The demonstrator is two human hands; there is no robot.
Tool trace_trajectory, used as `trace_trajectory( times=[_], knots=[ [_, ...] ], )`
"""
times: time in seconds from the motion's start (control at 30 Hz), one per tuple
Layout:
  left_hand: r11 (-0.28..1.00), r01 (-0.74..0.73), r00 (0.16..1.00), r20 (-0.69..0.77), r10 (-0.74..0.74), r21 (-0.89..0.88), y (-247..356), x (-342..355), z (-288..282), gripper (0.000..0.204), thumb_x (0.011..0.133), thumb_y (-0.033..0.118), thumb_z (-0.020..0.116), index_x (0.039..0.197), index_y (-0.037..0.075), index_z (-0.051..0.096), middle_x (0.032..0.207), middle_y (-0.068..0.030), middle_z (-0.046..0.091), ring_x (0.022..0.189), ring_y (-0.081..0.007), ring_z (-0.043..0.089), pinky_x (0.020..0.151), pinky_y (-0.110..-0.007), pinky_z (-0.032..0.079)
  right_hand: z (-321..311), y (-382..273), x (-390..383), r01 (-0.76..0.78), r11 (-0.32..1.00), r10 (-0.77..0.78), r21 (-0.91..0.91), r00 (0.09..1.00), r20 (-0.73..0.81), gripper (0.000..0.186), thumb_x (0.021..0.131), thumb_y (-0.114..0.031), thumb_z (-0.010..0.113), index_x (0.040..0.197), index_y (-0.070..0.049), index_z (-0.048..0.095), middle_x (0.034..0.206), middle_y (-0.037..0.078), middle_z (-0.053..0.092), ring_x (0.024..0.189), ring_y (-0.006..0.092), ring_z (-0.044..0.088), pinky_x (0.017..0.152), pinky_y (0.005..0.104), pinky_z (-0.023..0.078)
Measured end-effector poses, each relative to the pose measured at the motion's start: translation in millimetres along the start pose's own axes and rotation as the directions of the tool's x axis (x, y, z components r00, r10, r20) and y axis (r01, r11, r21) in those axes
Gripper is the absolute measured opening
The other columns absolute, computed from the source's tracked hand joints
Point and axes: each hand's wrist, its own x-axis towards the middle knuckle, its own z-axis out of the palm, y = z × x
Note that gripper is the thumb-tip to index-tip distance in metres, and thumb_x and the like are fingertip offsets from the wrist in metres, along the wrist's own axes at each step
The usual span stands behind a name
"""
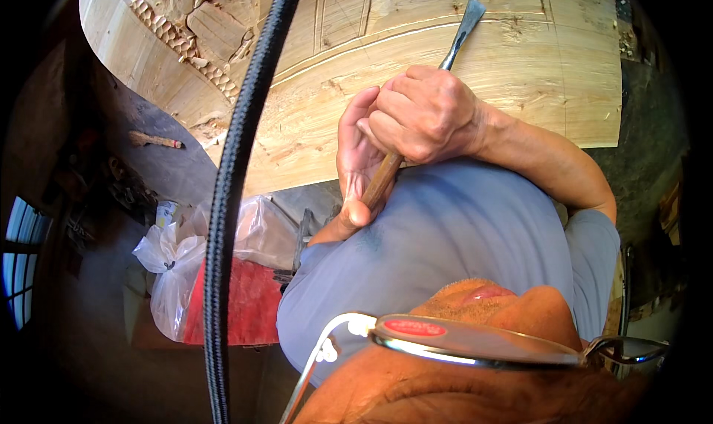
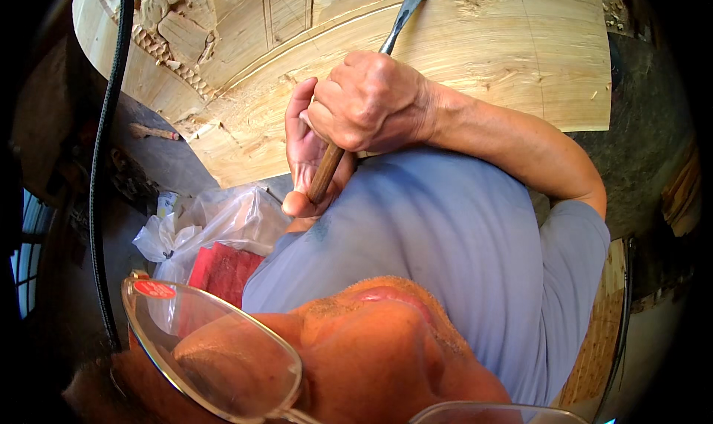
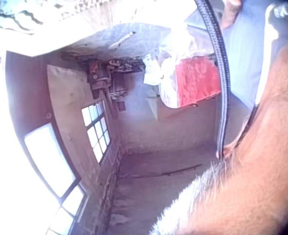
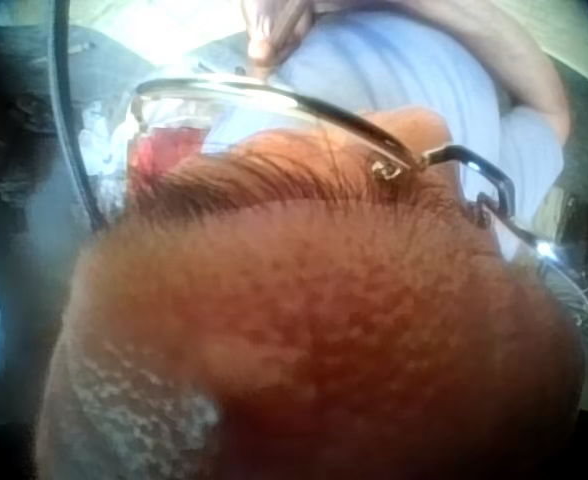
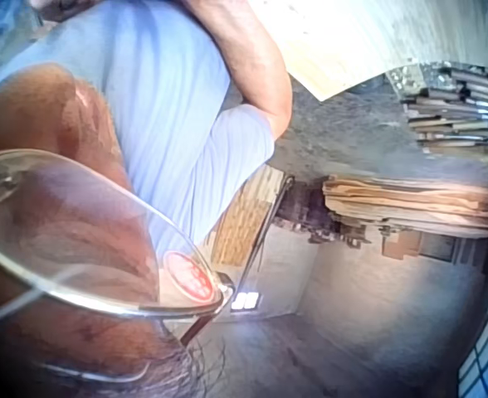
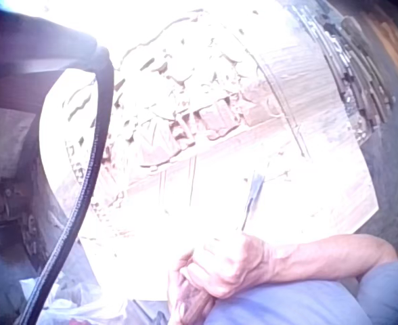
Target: The person carves decorative designs into a wooden board using specialized chisels and a small mallet, occasionally clearing away wood shavings by hand.
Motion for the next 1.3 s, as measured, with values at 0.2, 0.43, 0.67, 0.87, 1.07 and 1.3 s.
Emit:
trace_trajectory(
  times=[0.2,0.43,0.67,0.87,1.07,1.3],
  knots=[
    [0.985,0.034,0.996,0.084,-0.02,-0.17,4,6,-4,0.156,0.059,0.077,0.093,0.166,-0.001,0.01,0.163,-0.0225,0.033,0.155,-0.0339,0.036,0.129,-0.046,0.027,0,3,1,-0.02,0.999,0.021,-0.027,1.0,0.005,0.034,0.074,-0.011,0.078,0.061,-0.011,0.046,0.061,0.003,0.05,0.052,0.0159,0.056,0.048,0.031,0.042],
    [0.985,0.041,0.997,0.065,-0.031,-0.167,7,17,-2,0.146,0.066,0.072,0.088,0.166,-0.004,0.013,0.16,-0.0233,0.036,0.155,-0.0329,0.036,0.128,-0.047,0.028,2,12,1,-0.023,0.998,0.024,-0.051,0.999,0.025,0.032,0.073,-0.011,0.078,0.062,-0.011,0.048,0.06,0.002,0.05,0.052,0.0152,0.055,0.048,0.0303,0.04],
    [0.989,-0.041,0.999,0.018,0.044,-0.144,0,16,5,0.164,0.055,0.094,0.08,0.165,-0.008,0.014,0.161,-0.0266,0.038,0.152,-0.036,0.04,0.129,-0.051,0.027,0,12,5,-0.012,0.996,0.012,-0.09,1.0,-0.008,0.025,0.068,-0.019,0.071,0.062,-0.013,0.047,0.06,0.001,0.047,0.051,0.015,0.055,0.047,0.0304,0.041],
    [0.976,-0.135,0.985,0.088,0.152,-0.169,-15,21,-8,0.175,0.044,0.092,0.087,0.167,-0.004,0.007,0.161,-0.0261,0.038,0.15,-0.0381,0.043,0.128,-0.053,0.029,5,11,2,-0.026,0.996,0.02,-0.08,0.997,-0.077,0.024,0.066,-0.024,0.067,0.062,-0.014,0.045,0.059,0.001,0.046,0.051,0.0155,0.054,0.046,0.031,0.04],
    [0.986,0.107,0.994,0.0,-0.108,-0.13,13,15,1,0.167,0.043,0.072,0.099,0.168,0.005,0.01,0.158,-0.0206,0.038,0.149,-0.035,0.045,0.126,-0.051,0.035,2,13,5,-0.026,0.997,0.025,-0.067,0.999,-0.022,0.024,0.065,-0.025,0.067,0.062,-0.014,0.046,0.059,0.001,0.046,0.052,0.0157,0.054,0.047,0.0309,0.042],
    [0.979,0.113,0.994,0.011,-0.113,-0.169,15,19,2,0.156,0.05,0.063,0.098,0.167,0.003,0.012,0.155,-0.0208,0.04,0.147,-0.0338,0.047,0.126,-0.048,0.035,-1,16,6,-0.015,0.996,0.017,-0.085,1.0,0.021,0.023,0.065,-0.025,0.067,0.063,-0.014,0.047,0.06,0.001,0.047,0.053,0.0155,0.055,0.047,0.0307,0.043]
  ],
)
